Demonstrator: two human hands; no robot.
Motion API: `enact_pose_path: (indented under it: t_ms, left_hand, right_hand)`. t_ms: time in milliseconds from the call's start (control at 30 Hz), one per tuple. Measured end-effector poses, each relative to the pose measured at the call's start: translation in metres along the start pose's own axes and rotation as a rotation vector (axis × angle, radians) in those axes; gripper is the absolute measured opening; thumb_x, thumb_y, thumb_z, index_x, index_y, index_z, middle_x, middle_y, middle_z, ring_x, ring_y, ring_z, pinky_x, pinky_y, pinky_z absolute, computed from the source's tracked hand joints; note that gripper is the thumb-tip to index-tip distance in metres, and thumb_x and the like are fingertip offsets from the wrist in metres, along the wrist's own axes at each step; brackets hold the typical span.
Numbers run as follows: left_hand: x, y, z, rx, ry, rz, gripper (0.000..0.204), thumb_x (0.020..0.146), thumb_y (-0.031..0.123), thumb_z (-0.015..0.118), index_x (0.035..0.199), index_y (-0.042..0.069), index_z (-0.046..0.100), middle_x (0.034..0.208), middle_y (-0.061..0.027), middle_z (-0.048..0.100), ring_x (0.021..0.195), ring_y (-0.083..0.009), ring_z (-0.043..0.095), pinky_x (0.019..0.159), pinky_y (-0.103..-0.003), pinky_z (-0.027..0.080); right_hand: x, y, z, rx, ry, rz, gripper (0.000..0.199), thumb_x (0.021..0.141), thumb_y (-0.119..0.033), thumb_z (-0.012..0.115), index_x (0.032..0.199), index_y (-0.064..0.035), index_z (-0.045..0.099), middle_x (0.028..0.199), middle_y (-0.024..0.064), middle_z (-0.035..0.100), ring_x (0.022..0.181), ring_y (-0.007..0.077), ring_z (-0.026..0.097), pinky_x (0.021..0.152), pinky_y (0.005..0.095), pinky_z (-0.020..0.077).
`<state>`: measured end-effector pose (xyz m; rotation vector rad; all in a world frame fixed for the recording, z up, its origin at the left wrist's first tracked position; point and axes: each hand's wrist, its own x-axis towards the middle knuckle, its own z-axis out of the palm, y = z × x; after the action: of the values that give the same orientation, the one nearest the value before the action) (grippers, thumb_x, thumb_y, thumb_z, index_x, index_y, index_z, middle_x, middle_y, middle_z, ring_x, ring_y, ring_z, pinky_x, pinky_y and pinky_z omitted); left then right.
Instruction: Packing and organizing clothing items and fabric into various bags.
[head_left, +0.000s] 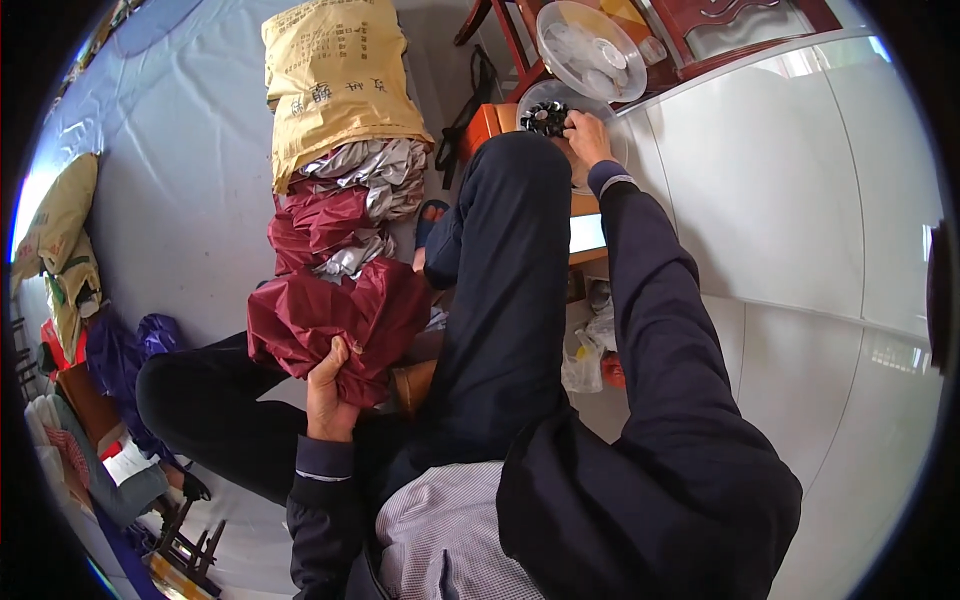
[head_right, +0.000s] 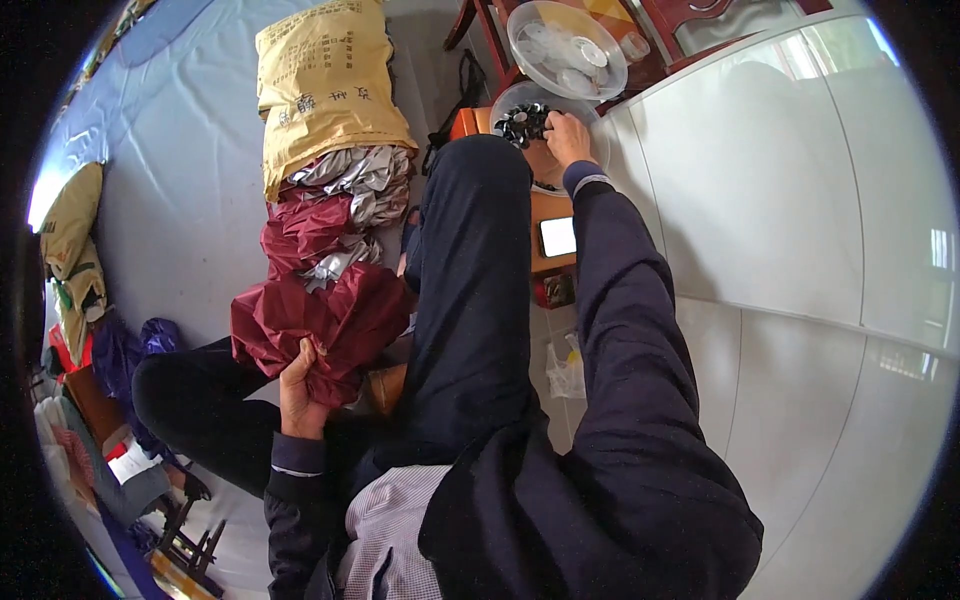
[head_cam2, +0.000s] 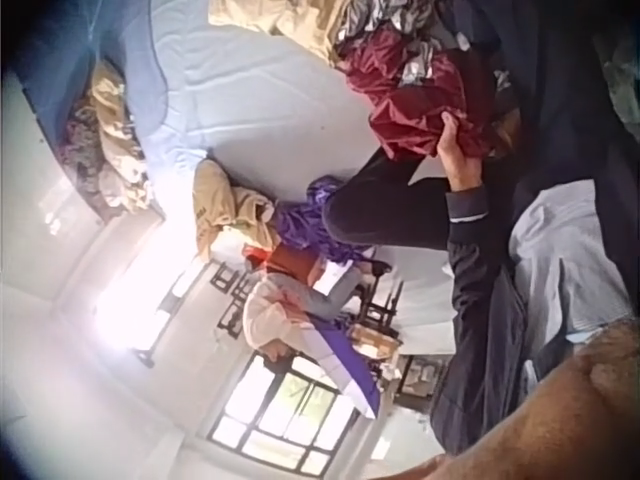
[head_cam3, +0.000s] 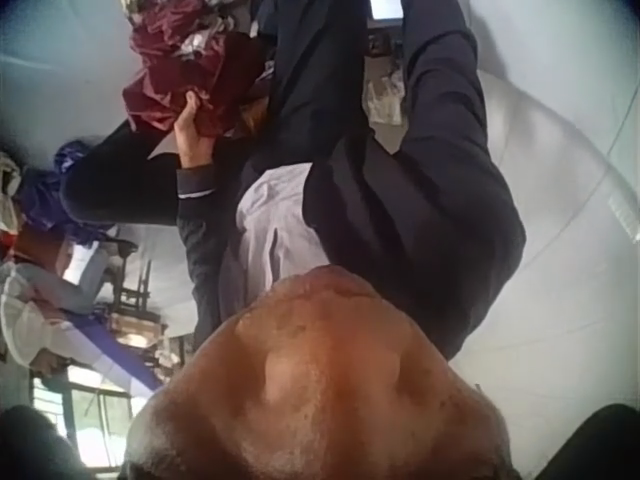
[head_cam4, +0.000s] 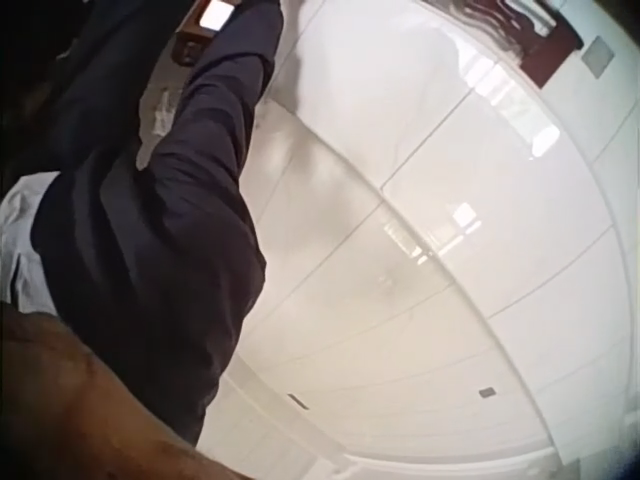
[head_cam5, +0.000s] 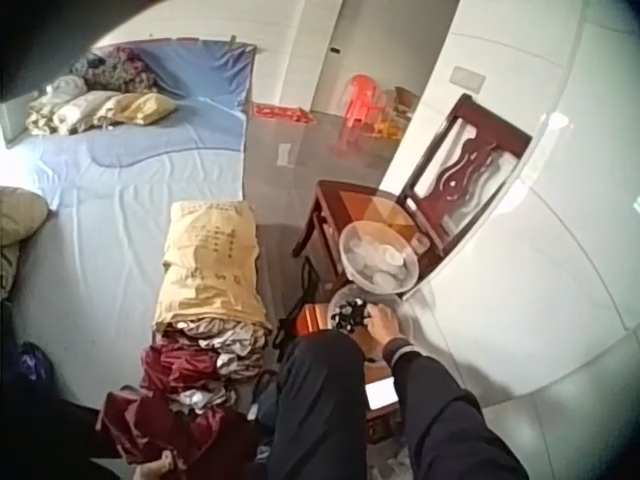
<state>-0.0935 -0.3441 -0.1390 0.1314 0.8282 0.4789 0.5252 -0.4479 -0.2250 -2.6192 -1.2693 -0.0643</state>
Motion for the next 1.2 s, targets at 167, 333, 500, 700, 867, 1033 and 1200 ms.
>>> enact_pose_path:
  t_ms: [167, 333, 500, 700, 867, 1033, 1200]
  left_hand:
    - [-0.005, 0.0, 0.021, 0.021, 0.016, 0.009, 0.019, 0.089, 0.008, 0.072, 0.108, 0.004, 0.068, 0.109, -0.0036, 0.072, 0.103, -0.0171, 0.066, 0.102, -0.035, 0.049]
    - [-0.005, 0.001, 0.013, 0.018, -0.004, 0.013, 0.019, 0.09, 0.008, 0.071, 0.108, 0.004, 0.068, 0.109, -0.0041, 0.072, 0.102, -0.0175, 0.067, 0.101, -0.035, 0.049]
    - [0.007, 0.001, -0.007, 0.016, -0.06, -0.01, 0.021, 0.093, 0.01, 0.068, 0.113, 0.004, 0.067, 0.116, -0.006, 0.07, 0.107, -0.0197, 0.066, 0.103, -0.038, 0.049]
    - [0.001, 0.002, -0.003, 0.027, -0.03, -0.01, 0.025, 0.096, 0.015, 0.065, 0.119, 0.005, 0.066, 0.123, -0.0083, 0.069, 0.113, -0.0221, 0.065, 0.106, -0.041, 0.048]
    - [-0.001, 0.003, 0.009, 0.048, 0.014, -0.007, 0.019, 0.093, 0.01, 0.069, 0.111, 0.003, 0.069, 0.114, -0.0051, 0.071, 0.106, -0.0175, 0.066, 0.104, -0.037, 0.049]
    - [0.001, 0.003, 0.011, 0.045, 0.004, -0.018, 0.02, 0.093, 0.009, 0.068, 0.112, 0.002, 0.069, 0.116, -0.0059, 0.071, 0.108, -0.0179, 0.066, 0.104, -0.037, 0.048]
    - [-0.001, 0.004, 0.013, 0.054, 0.04, -0.006, 0.021, 0.094, 0.009, 0.067, 0.114, 0.001, 0.069, 0.117, -0.0066, 0.07, 0.108, -0.0185, 0.065, 0.105, -0.037, 0.048]
  right_hand:
    - [-0.006, 0.004, 0.0, 0.049, -0.039, -0.016, 0.009, 0.082, -0.012, 0.065, 0.089, -0.0075, 0.068, 0.086, 0.0194, 0.07, 0.087, 0.0405, 0.067, 0.078, 0.0527, 0.051]
    - [-0.015, -0.006, -0.001, 0.12, 0.09, 0.017, 0.009, 0.082, -0.015, 0.065, 0.086, -0.0072, 0.068, 0.085, 0.0198, 0.07, 0.086, 0.0411, 0.067, 0.077, 0.0526, 0.0508]
    - [-0.018, -0.011, -0.004, 0.184, 0.015, -0.089, 0.014, 0.078, -0.015, 0.07, 0.091, -0.0086, 0.068, 0.086, 0.0187, 0.069, 0.087, 0.0395, 0.066, 0.078, 0.0506, 0.0508]
    - [-0.021, -0.013, -0.009, 0.113, -0.121, -0.084, 0.011, 0.081, -0.011, 0.067, 0.083, -0.0007, 0.064, 0.083, 0.0197, 0.068, 0.086, 0.0393, 0.066, 0.075, 0.0475, 0.0504]
    - [-0.024, -0.003, -0.009, 0.141, -0.059, -0.073, 0.008, 0.081, -0.009, 0.065, 0.082, -0.0012, 0.065, 0.082, 0.0192, 0.068, 0.083, 0.038, 0.067, 0.074, 0.0458, 0.0513]
    - [-0.03, 0.0, -0.019, 0.134, 0.158, 0.038, 0.009, 0.088, -0.007, 0.063, 0.092, -0.0033, 0.07, 0.083, 0.0128, 0.072, 0.08, 0.0273, 0.071, 0.071, 0.0383, 0.0563]
    - [-0.051, -0.02, -0.052, 0.777, 0.037, 0.43, 0.015, 0.098, -0.01, 0.057, 0.1, 0.0004, 0.068, 0.075, 0.0078, 0.066, 0.066, 0.0146, 0.067, 0.055, 0.0291, 0.0563]
